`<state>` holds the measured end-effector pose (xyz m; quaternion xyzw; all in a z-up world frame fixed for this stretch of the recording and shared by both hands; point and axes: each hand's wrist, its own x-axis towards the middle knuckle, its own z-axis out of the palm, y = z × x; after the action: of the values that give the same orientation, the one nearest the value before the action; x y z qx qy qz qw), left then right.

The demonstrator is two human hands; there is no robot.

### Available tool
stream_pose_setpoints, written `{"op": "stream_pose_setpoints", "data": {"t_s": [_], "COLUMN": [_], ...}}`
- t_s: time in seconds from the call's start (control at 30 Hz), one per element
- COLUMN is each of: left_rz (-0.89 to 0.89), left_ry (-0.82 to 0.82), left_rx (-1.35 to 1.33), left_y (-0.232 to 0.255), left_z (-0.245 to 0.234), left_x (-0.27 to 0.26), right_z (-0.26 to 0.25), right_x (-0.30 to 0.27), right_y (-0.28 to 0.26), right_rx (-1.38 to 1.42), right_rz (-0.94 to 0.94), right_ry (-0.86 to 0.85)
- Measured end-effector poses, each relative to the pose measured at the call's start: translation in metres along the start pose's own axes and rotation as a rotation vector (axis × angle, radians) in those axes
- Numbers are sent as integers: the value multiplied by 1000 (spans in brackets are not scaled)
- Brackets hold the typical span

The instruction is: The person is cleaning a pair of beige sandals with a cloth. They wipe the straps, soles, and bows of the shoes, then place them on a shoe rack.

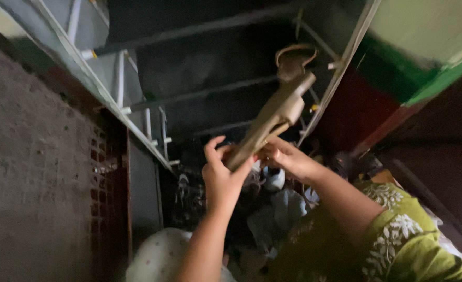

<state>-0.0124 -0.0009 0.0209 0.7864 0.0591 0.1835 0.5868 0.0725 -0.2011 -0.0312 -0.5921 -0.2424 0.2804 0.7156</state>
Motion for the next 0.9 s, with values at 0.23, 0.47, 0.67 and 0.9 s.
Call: {"op": "stream_pose_setpoints", "data": {"t_s": [0.23, 0.47, 0.67, 0.9], "left_rz": [-80, -155, -168, -223], "left_ry": [83, 133, 147, 76], "left_rx": [-50, -103, -171, -103], "left_y": [-15, -12, -17, -16], "left_z": [-4, -7, 3, -2], "left_x": [2, 3, 1, -6], "right_z": [-45, -102, -78, -64], "right_x": [-18, -76, -105, -102], "right_y": [48, 226, 308, 297], "right_rx": [-643, -1296, -1359, -1352], "right_rz": [524, 411, 821, 876], "right_ry": [-5, -362, -352, -281]}}
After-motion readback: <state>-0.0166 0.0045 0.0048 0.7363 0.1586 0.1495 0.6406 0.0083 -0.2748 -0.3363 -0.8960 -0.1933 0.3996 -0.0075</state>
